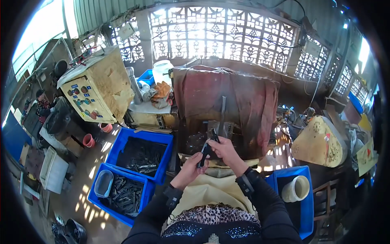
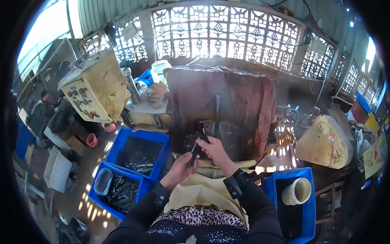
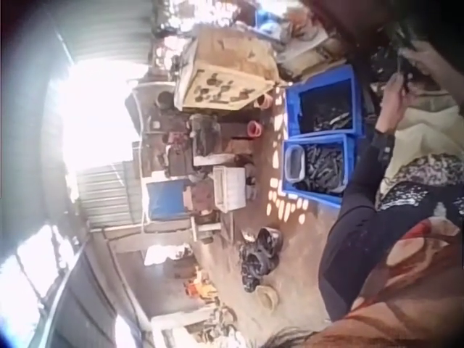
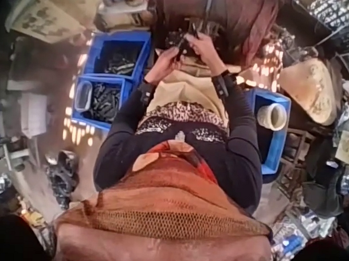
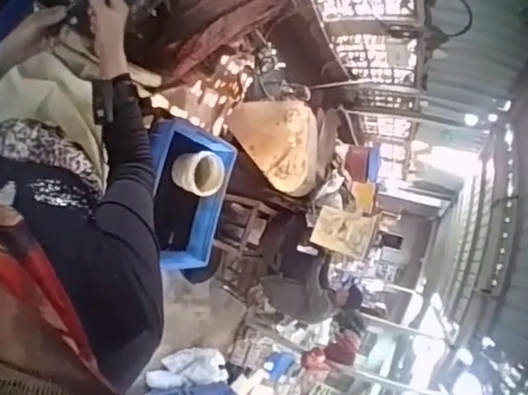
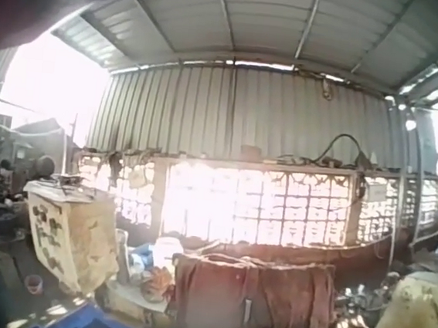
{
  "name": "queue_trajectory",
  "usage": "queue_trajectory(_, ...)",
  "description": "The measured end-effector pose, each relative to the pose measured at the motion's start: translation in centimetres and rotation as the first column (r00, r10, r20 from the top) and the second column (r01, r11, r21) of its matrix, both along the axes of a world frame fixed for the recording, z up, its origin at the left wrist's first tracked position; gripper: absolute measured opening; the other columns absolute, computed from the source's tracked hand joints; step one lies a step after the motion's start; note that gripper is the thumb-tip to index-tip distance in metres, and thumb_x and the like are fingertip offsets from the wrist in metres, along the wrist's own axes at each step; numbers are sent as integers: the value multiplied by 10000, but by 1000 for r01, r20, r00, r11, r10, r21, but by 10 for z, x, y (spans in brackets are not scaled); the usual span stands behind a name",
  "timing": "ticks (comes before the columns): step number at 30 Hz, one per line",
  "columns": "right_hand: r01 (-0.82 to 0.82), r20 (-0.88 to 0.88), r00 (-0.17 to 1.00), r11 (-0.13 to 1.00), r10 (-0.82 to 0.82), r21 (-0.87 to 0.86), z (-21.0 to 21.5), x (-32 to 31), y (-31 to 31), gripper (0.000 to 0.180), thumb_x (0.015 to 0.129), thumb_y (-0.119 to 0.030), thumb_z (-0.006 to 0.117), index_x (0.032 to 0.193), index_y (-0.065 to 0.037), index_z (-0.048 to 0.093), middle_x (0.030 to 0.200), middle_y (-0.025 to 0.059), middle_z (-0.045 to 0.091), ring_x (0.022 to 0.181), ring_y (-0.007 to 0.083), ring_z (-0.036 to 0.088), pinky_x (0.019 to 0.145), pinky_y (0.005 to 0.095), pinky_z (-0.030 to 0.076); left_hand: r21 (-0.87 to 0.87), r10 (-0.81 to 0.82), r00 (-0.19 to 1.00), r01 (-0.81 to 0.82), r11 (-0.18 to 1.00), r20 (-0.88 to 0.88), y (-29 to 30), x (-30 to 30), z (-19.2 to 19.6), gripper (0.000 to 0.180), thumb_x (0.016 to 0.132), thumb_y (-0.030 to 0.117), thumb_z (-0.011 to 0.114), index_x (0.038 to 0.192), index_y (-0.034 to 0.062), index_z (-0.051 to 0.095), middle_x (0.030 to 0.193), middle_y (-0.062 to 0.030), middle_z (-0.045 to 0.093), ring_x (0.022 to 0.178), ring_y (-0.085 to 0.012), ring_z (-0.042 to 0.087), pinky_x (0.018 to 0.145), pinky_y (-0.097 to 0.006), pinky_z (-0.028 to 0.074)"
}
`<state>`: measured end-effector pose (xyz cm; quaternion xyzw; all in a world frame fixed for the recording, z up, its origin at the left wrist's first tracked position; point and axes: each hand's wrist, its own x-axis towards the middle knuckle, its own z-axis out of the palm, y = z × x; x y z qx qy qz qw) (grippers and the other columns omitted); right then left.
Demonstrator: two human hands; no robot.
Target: The person picks up a metal piece from a blue bin, places it into a machine to be ground, and then dips it into a container of liquid. They repeat this process for several pieces, placing the finished items into a separate blue bin.
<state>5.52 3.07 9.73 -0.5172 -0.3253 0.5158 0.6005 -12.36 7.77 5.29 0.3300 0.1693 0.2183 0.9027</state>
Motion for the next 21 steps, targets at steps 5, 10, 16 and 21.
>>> queue_trajectory(5,-16,84,996,998,21,-65,0,4,-5,255,883,-171,682,1109,-54,668,724,-39,537,551,17,420,462,183,299,241,-38,993,64,969,-108,-6,9,-3,194,1006,233,487,1076,60,538,694,-35,570,549,-109,524,486,-227,409)
queue_trajectory(10,98,402,894,961,-200,260,-25,12,0,344,866,-222,702,1138,-17,653,740,-3,588,644,99,552,591,244,464,384,101,951,20,923,-291,-16,22,8,182,1012,238,476,1022,82,569,664,-8,552,537,-92,510,459,-236,366)
queue_trajectory(16,264,662,588,884,-464,385,-14,61,28,354,851,-209,667,1160,-37,642,890,218,676,862,301,681,772,370,513,968,659,723,61,242,-210,49,33,-59,225,977,286,522,891,79,541,695,-109,626,603,-253,636,496,-390,469)
queue_trajectory(21,353,870,310,896,-384,270,23,108,67,354,913,-295,562,1131,-31,648,965,249,662,932,401,640,786,455,502,935,843,514,352,-40,-157,64,53,-62,271,954,311,518,846,62,517,697,-200,625,648,-374,633,564,-487,496)
